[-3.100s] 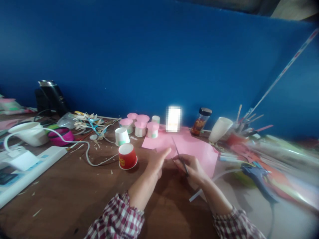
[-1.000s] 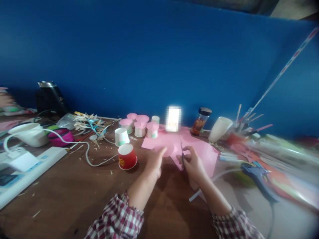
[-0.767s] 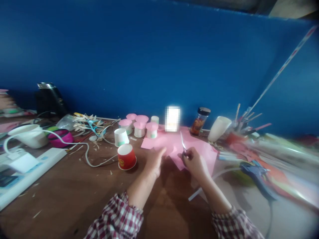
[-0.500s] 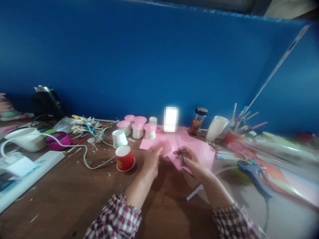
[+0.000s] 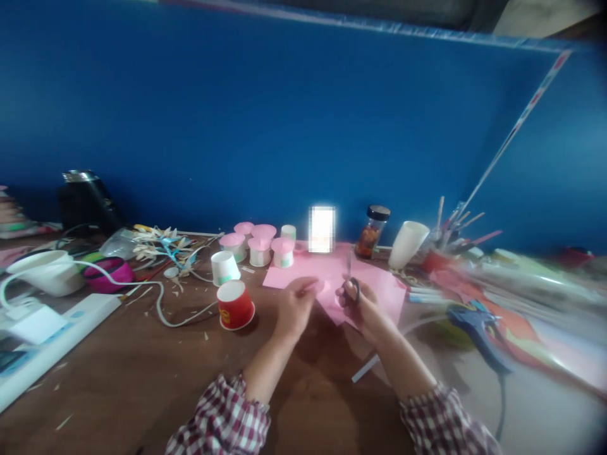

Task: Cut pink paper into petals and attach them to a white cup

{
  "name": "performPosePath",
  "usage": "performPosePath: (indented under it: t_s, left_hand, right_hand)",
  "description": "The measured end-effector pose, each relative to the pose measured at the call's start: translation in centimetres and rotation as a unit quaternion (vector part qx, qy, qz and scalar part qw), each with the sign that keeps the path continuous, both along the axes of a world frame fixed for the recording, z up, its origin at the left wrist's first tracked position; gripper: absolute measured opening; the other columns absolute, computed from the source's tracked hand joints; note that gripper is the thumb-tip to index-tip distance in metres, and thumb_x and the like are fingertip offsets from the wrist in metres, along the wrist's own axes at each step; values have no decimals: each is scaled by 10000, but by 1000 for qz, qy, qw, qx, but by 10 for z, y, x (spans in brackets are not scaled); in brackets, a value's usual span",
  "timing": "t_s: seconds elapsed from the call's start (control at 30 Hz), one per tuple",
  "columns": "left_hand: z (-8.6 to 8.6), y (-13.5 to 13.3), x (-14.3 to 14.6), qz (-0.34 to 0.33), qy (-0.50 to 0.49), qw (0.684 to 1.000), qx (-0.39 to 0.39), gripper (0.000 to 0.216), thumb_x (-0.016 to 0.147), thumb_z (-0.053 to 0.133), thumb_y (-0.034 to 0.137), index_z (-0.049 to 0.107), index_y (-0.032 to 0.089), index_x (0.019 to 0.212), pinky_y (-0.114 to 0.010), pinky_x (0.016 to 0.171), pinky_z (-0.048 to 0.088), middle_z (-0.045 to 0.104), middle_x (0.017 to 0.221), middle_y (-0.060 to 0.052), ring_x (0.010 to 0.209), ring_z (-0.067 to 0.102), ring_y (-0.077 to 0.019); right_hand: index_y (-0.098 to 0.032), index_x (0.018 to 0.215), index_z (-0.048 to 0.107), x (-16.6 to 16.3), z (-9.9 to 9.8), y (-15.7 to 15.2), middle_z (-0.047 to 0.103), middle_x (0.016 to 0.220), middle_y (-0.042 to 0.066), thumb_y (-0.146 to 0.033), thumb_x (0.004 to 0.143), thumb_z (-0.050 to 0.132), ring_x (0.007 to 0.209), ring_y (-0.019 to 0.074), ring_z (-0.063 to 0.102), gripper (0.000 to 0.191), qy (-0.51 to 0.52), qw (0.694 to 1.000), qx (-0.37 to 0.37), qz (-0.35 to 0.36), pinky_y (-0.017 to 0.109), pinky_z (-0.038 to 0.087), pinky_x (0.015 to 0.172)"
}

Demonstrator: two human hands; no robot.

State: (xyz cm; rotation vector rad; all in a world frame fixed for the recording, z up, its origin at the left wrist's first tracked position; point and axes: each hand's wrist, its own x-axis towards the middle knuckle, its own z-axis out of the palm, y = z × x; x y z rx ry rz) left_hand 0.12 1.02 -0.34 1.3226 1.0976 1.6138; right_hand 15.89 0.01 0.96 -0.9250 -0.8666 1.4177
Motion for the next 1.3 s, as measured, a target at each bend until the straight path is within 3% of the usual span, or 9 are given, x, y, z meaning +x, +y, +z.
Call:
performPosePath:
  t_s: [0.13,0.27,0.4,0.5,0.6,0.67,0.8,0.97,1.3]
  left_hand:
    - [-6,-5,5,-21,93,987,131,357,685,545,9,724,195,932,-331,900,489,700,1021,-66,994,628,-194]
    - [-9,-6,6,-34,133,979,150,430,710,520,-3,696,212,1038,-361,970,455,670,1122,-70,1075,597,-196]
    - [-9,-6,6,-20,91,993,79,418,774,576,120,613,200,1183,-386,1024,397,612,1238,-97,1168,544,-221]
    - [-6,-6,9,-12,-23,999,-26,411,780,609,207,594,175,1189,-375,1022,380,598,1253,-111,1195,518,-229]
    - [-1,-6,12,-90,-189,969,-131,344,823,564,396,652,151,1049,-370,896,463,668,1108,-115,1038,607,-236]
    - [2,-7,13,-145,-231,948,-162,365,793,598,461,674,143,956,-344,780,499,704,958,-99,882,647,-223]
    - [0,-6,11,-135,-155,966,-159,294,667,746,369,689,126,821,-260,623,471,689,725,-46,660,619,-163]
    - [-5,-3,8,-78,-60,985,-141,232,677,720,358,669,133,685,-214,529,390,624,599,1,546,530,-112]
    - [-2,-3,10,-123,-115,968,-185,304,653,740,396,676,132,789,-222,485,401,633,609,-11,495,533,-110]
  right_hand:
    - [-211,1030,613,-2,-1,-1,575,658,-48,-385,652,808,517,61,533,459,23,999,-32,-20,131,405,424]
    - [-224,1068,600,0,-3,3,583,675,-65,-293,572,856,480,41,496,563,19,998,-23,-57,131,411,424]
    - [-204,1115,542,2,-7,6,615,661,-51,-308,569,851,506,72,526,636,-31,996,7,-78,154,405,434]
    - [-197,1130,519,3,-7,7,619,655,-49,-328,568,843,529,91,539,661,-59,994,23,-87,177,411,459]
    - [-191,1132,510,1,-6,6,631,662,-41,-346,548,844,546,105,544,690,-73,992,20,-99,186,396,466]
    - [-189,1132,508,1,-5,5,631,660,-40,-354,545,840,552,110,543,694,-83,991,23,-100,194,396,474]
    - [-193,1127,512,-1,-4,4,617,639,-50,-364,556,830,521,103,516,675,-97,990,28,-99,198,380,468]
    - [-188,1116,511,-2,-2,3,589,612,-67,-339,579,813,499,88,471,634,-109,989,40,-92,197,352,457]
    - [-182,1100,506,-2,-1,2,621,642,-44,-357,561,819,532,109,512,648,-101,989,31,-102,216,380,483]
